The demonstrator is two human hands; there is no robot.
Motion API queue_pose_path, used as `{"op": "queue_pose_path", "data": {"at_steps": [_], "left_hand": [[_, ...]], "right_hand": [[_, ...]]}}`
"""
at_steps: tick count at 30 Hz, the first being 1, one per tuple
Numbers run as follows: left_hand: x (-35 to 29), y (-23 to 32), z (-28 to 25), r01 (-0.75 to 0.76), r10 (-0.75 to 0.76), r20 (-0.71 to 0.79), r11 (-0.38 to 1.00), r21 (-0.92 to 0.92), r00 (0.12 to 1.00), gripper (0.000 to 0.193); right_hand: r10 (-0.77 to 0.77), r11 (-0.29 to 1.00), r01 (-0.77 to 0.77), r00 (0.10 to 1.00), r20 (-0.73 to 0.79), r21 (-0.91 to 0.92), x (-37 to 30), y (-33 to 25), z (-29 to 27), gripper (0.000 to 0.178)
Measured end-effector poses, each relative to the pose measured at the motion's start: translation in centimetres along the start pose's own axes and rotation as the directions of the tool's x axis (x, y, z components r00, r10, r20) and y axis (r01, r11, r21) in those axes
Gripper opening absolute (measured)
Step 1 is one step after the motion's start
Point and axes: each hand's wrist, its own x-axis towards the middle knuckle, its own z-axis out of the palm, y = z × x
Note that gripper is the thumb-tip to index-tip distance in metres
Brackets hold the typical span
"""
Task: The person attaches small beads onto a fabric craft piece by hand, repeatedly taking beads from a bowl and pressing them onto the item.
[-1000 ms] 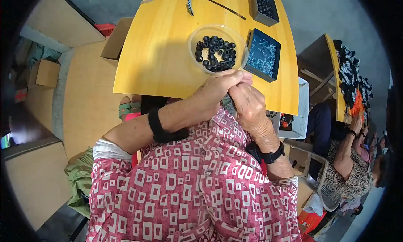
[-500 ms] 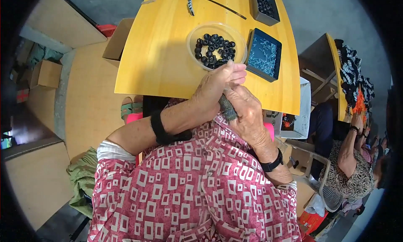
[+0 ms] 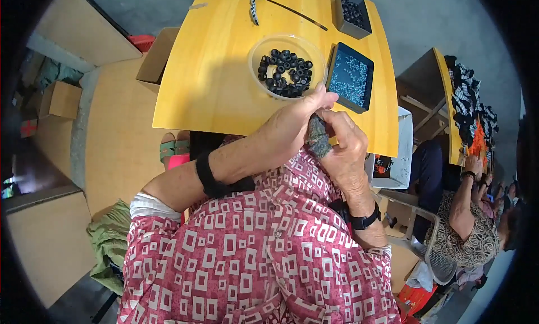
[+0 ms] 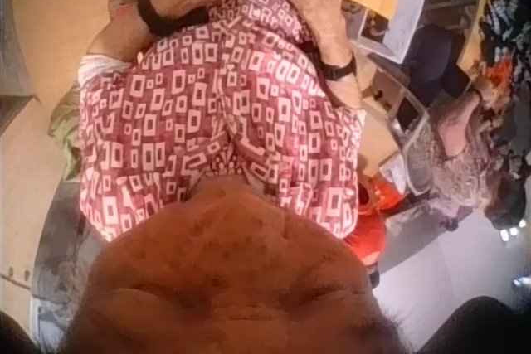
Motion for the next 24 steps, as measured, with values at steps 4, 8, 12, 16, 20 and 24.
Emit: {"op": "queue_pose_path", "data": {"at_steps": [4, 8, 12, 16, 20, 24], "left_hand": [[-1.1, 0.7, 0.0, -0.005, 0.007, -0.026, 0.997, 0.072, 1.000, 0.052], [-1.7, 0.7, -1.5, -0.174, 0.165, 0.056, 0.914, 0.367, 0.985, 0.034], [-1.7, 0.9, -1.8, -0.183, 0.205, -0.022, 0.913, 0.366, 0.979, 0.025], [-1.6, 0.8, -2.2, -0.289, 0.323, 0.024, 0.809, 0.511, 0.946, 0.019], [-1.8, 1.2, -1.8, -0.273, 0.285, 0.024, 0.887, 0.373, 0.958, 0.016], [-1.6, 1.0, -1.7, -0.222, 0.230, 0.003, 0.936, 0.275, 0.973, 0.018]], "right_hand": [[0.193, 0.936, -0.194, 0.981, 0.035, 0.293, 0.1, 1.3, -0.5, 0.028], [0.333, 0.742, -0.346, 0.934, 0.132, 0.574, 1.1, 0.7, -1.8, 0.018], [0.215, 0.783, -0.273, 0.962, 0.169, 0.559, 1.1, 1.2, -2.2, 0.015], [0.317, 0.715, -0.377, 0.925, 0.207, 0.589, 1.2, 0.7, -2.2, 0.015], [0.318, 0.716, -0.309, 0.943, 0.101, 0.626, 1.1, 0.6, -2.0, 0.010], [0.206, 0.777, -0.174, 0.978, 0.017, 0.605, 0.9, 1.3, -1.9, 0.012]]}}
